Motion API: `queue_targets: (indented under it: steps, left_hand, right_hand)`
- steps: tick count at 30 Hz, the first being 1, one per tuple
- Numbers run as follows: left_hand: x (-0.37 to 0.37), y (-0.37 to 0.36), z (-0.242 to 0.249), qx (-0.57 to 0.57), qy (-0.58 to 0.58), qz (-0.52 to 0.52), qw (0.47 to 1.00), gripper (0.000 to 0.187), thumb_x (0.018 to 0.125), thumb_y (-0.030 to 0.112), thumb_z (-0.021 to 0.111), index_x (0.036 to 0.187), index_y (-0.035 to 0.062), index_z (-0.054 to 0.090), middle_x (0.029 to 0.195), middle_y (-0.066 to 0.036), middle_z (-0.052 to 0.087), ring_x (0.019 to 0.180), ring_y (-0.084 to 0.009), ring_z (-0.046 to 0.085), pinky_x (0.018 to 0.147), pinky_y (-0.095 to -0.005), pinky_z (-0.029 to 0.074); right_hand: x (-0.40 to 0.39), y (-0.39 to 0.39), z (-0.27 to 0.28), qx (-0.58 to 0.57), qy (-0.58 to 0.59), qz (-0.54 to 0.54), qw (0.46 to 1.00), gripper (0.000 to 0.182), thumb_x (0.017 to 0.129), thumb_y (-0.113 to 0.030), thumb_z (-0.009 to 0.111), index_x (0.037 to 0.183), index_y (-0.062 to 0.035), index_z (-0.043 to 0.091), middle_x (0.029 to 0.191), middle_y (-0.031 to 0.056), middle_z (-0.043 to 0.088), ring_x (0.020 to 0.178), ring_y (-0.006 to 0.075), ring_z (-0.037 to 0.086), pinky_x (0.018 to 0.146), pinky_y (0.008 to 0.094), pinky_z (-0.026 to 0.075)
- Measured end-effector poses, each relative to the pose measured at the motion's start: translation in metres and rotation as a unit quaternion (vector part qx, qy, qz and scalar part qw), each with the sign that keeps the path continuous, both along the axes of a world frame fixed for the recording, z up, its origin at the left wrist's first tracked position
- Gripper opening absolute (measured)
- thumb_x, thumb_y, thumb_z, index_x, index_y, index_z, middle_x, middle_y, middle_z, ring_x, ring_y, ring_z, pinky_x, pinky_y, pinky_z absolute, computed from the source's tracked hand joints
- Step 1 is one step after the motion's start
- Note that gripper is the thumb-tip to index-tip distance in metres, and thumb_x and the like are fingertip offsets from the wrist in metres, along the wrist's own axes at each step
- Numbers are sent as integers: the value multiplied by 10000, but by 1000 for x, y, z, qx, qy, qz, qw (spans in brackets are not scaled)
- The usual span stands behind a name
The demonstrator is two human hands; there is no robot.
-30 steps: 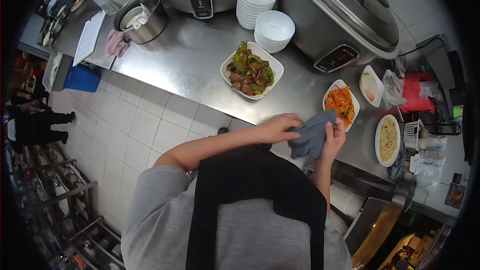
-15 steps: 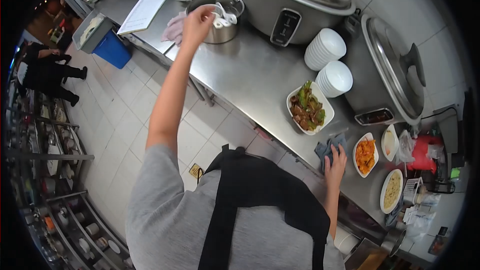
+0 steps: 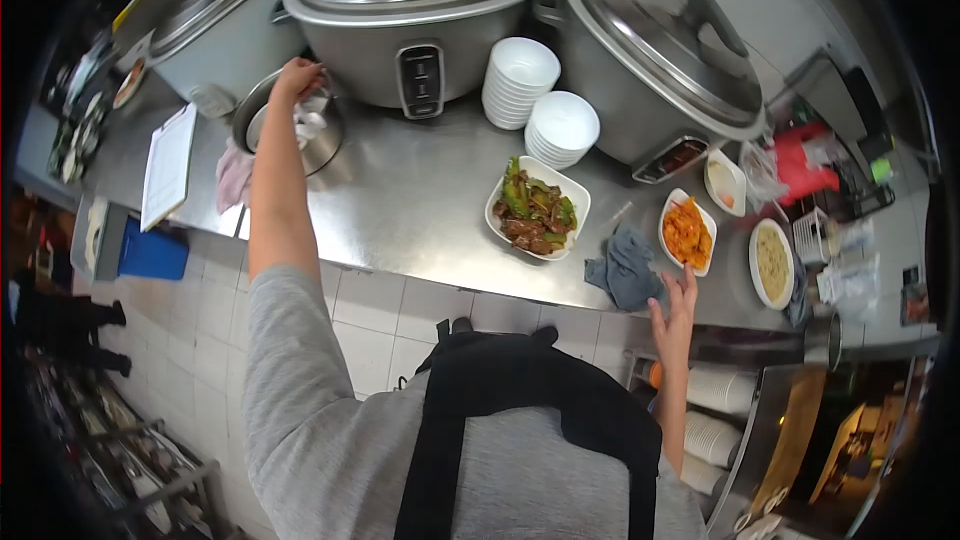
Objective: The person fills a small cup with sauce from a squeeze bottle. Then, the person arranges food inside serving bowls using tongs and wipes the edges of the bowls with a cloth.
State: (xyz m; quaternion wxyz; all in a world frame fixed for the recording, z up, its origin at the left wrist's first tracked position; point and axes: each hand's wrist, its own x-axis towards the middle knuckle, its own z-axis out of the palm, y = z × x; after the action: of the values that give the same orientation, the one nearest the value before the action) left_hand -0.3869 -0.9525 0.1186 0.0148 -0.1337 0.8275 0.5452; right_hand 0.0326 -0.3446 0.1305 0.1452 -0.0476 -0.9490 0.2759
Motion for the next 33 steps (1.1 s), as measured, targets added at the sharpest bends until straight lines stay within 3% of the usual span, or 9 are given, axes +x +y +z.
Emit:
queue_targets:
  steps: [6,8,10,15,18,19,24,29,33]
  left_hand:
    - [22,1,35,134,-69,-26,988,153,825,233,583,912,109,561,689,-9,599,520,-44,510,418,-180,384]
    - [44,4,55,152,19,-8,988,144,852,243,565,898,107,571,655,7,570,510,-35,487,425,-167,385]
    - [90,19,83,133,104,-18,985,128,880,225,539,898,105,580,628,32,534,515,-25,475,444,-148,376]
    - [216,82,128,-48,238,-93,966,111,884,178,543,880,72,575,695,14,560,592,-34,495,569,-165,399]
    - [284,157,108,16,239,-122,963,62,864,110,559,852,50,570,715,2,564,652,-55,522,597,-193,412]
    - [298,185,96,-37,269,-142,952,39,842,77,566,839,39,556,716,3,566,650,-58,518,589,-215,425]
    - [348,300,26,-63,262,-229,935,111,769,37,631,846,14,555,731,-90,584,655,-143,589,593,-273,482]
    - [363,303,7,-11,177,-277,944,187,773,63,654,923,31,547,741,-79,612,669,-142,604,600,-274,488]
    - [334,238,-6,14,243,-100,965,260,796,128,643,1002,27,521,736,-45,620,640,-118,558,550,-251,442]
  right_hand:
    - [13,13,18,-21,3,-51,998,417,762,-21,603,1171,-14,524,1396,185,319,1186,358,431,976,384,363]
    - [5,16,17,-29,38,-31,998,377,777,-62,604,1149,-24,552,1366,181,368,1184,344,437,963,364,370]
    - [-14,7,19,-58,56,-7,997,343,789,-69,595,1129,-26,568,1329,160,412,1171,301,451,925,350,404]
    - [-74,-61,11,-332,37,166,928,259,826,-15,545,1080,-26,589,1145,94,531,957,146,553,799,257,465]
    - [-96,-120,28,-502,-107,322,795,269,915,-88,500,1168,0,519,1066,73,580,908,137,586,783,253,472]
    - [-103,-134,28,-538,-150,347,754,342,926,-132,487,1233,15,456,1114,142,585,934,180,594,793,279,478]
    - [-104,-145,5,-737,-289,235,565,384,929,-193,500,1253,-5,422,1123,178,577,1000,218,586,804,318,495]
    - [-100,-129,-26,-721,-266,225,599,380,908,-150,517,1231,29,430,1058,164,601,967,231,607,815,342,508]
    - [-124,-103,-7,-659,-256,209,675,318,883,-88,486,1191,-15,454,912,94,593,790,199,626,700,310,521]
